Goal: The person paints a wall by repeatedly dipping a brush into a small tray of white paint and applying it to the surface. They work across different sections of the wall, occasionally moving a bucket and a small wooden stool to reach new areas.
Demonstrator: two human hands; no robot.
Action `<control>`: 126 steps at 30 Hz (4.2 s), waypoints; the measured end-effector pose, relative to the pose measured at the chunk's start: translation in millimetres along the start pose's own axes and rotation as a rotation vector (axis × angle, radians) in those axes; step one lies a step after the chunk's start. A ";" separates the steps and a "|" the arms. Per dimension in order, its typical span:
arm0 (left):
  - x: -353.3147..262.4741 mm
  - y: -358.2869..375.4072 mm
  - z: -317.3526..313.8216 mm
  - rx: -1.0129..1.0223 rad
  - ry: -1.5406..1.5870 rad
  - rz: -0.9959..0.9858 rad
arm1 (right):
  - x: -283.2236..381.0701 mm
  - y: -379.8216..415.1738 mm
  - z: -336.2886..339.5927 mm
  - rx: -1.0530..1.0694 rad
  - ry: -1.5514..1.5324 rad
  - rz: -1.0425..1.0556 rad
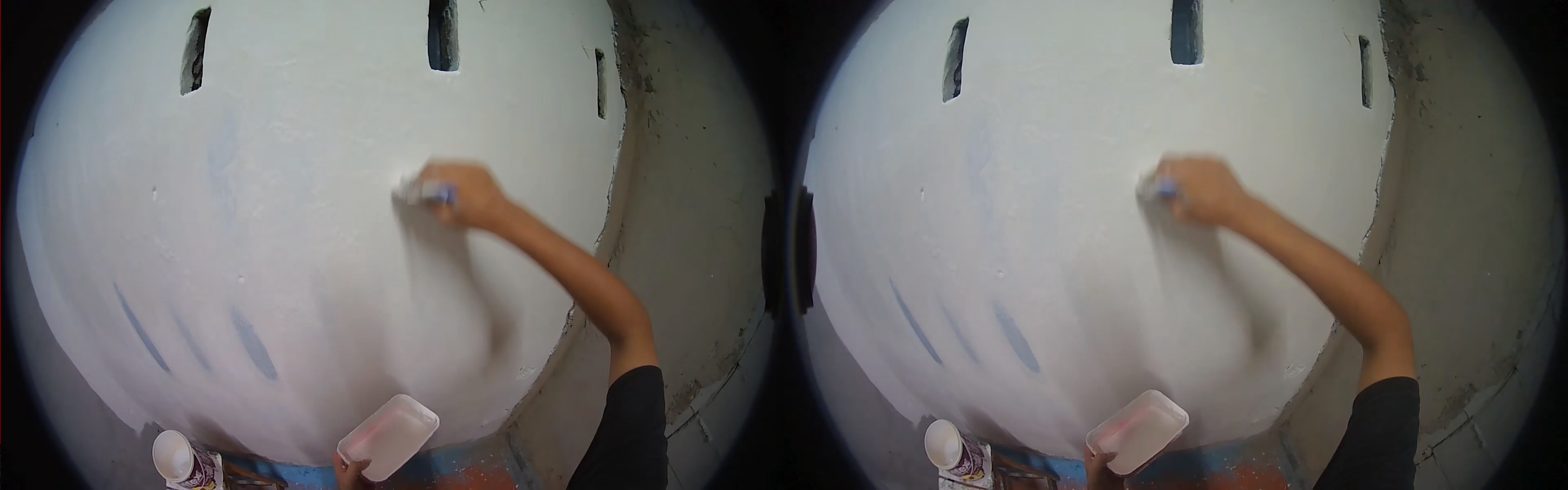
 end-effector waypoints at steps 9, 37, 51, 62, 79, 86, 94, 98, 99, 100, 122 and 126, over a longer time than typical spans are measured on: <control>-0.9 1.8 -0.9 -0.127 0.053 -0.033 | -26.6 -110.3 91.0 -0.570 0.193 -0.015; -12.2 18.7 8.8 -0.053 0.143 -0.092 | 88.6 45.1 -73.5 0.132 0.184 0.296; -12.2 20.9 6.6 -0.066 0.191 -0.100 | 24.2 -132.2 57.4 -0.568 0.314 0.213; -63.7 45.0 -20.8 -0.186 0.197 -0.128 | 130.0 39.9 -96.8 0.066 0.072 0.155; -85.0 36.5 -30.5 -0.198 0.229 -0.204 | 176.6 130.4 -171.3 -0.040 0.000 -0.019; -93.6 17.8 -35.4 -0.194 0.166 -0.191 | 164.3 184.8 -178.0 -0.121 -0.769 -0.640; -109.0 23.5 -69.1 -0.073 0.139 -0.219 | 192.2 230.4 -112.8 -0.011 -0.956 -0.976; -99.3 31.0 -81.0 -0.051 0.055 -0.208 | 205.6 237.2 -97.6 0.066 -0.698 -0.834; -96.3 33.6 -86.7 -0.043 0.025 -0.209 | 205.3 241.8 -95.8 0.063 -0.695 -0.814; -92.9 35.5 -92.3 -0.036 -0.004 -0.212 | 202.4 247.5 -97.0 0.101 -0.681 -0.826; -25.7 61.2 -188.2 0.037 -0.124 -0.105 | 85.1 391.8 -43.9 -0.313 -0.914 -1.493; -5.1 66.1 -211.2 0.022 -0.144 -0.099 | 53.5 417.9 -37.5 -0.307 -0.854 -1.496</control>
Point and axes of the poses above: each hand's wrist, its own y-axis away from the middle knuckle, its own z-axis out of the back of the hand, x = y × z, the point moved 4 cm from there along -y, towards the middle knuckle, and after that the axes turned 3 degrees about -z, right-handed, at the moved point
